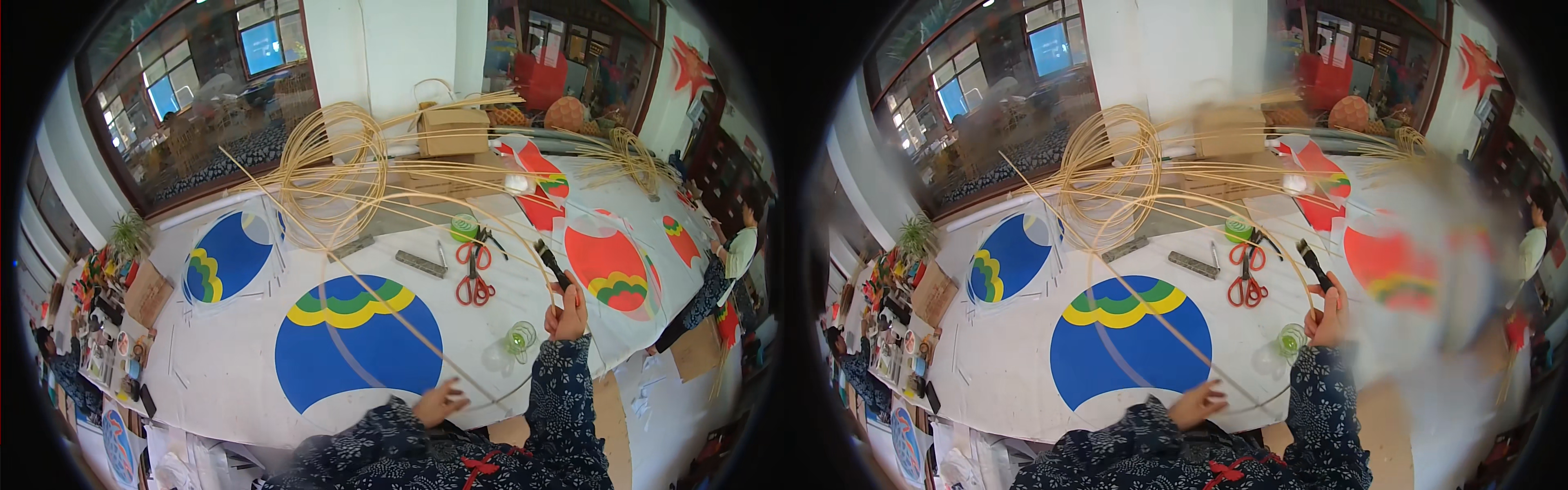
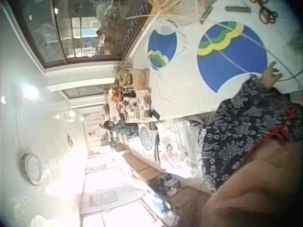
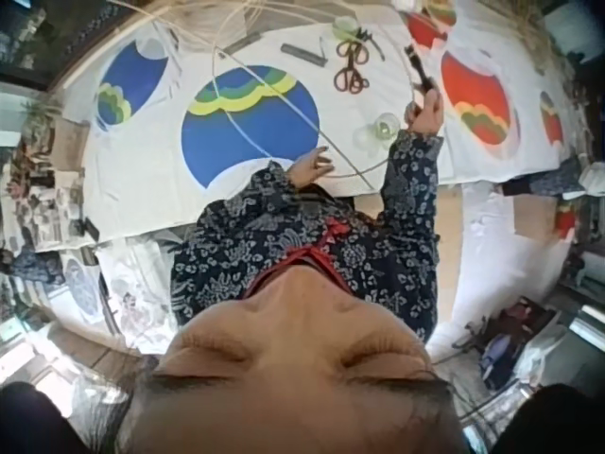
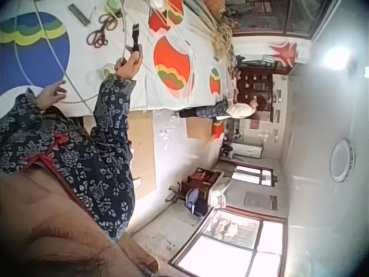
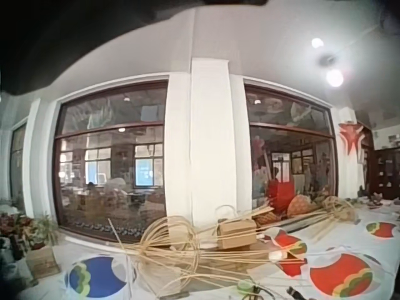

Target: Assembling bamboo strips onto circular templates using adhesive and manual tools.

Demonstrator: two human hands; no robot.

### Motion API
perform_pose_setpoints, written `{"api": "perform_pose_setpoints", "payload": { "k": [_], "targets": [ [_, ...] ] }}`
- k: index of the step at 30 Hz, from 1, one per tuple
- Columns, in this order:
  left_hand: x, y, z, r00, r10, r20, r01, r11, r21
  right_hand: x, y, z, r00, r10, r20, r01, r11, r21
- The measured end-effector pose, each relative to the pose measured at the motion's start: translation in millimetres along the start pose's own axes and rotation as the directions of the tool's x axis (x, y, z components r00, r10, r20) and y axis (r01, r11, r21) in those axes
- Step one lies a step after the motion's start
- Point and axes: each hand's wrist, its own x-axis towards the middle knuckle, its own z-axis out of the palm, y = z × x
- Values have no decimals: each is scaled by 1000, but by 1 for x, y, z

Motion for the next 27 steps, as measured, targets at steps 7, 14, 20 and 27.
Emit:
{"api": "perform_pose_setpoints", "payload": {
  "k": [7, 14, 20, 27],
  "targets": [
    [51, 11, -211, 167, 631, -757, -175, 775, 607, 7, -9, -10, 993, -56, 108, 60, 998, -36],
    [144, 16, -315, 568, 293, -769, -503, 863, -43, 8, -16, -21, 975, -91, 201, 128, 975, -180],
    [153, 52, -294, 895, 246, -372, -379, 859, -344, 60, 11, -108, 915, -277, 294, 376, 852, -365],
    [80, 60, -256, 909, 402, -109, -388, 722, -574, 65, -13, -88, 952, 307, 11, -306, 949, -74]
  ]
}}
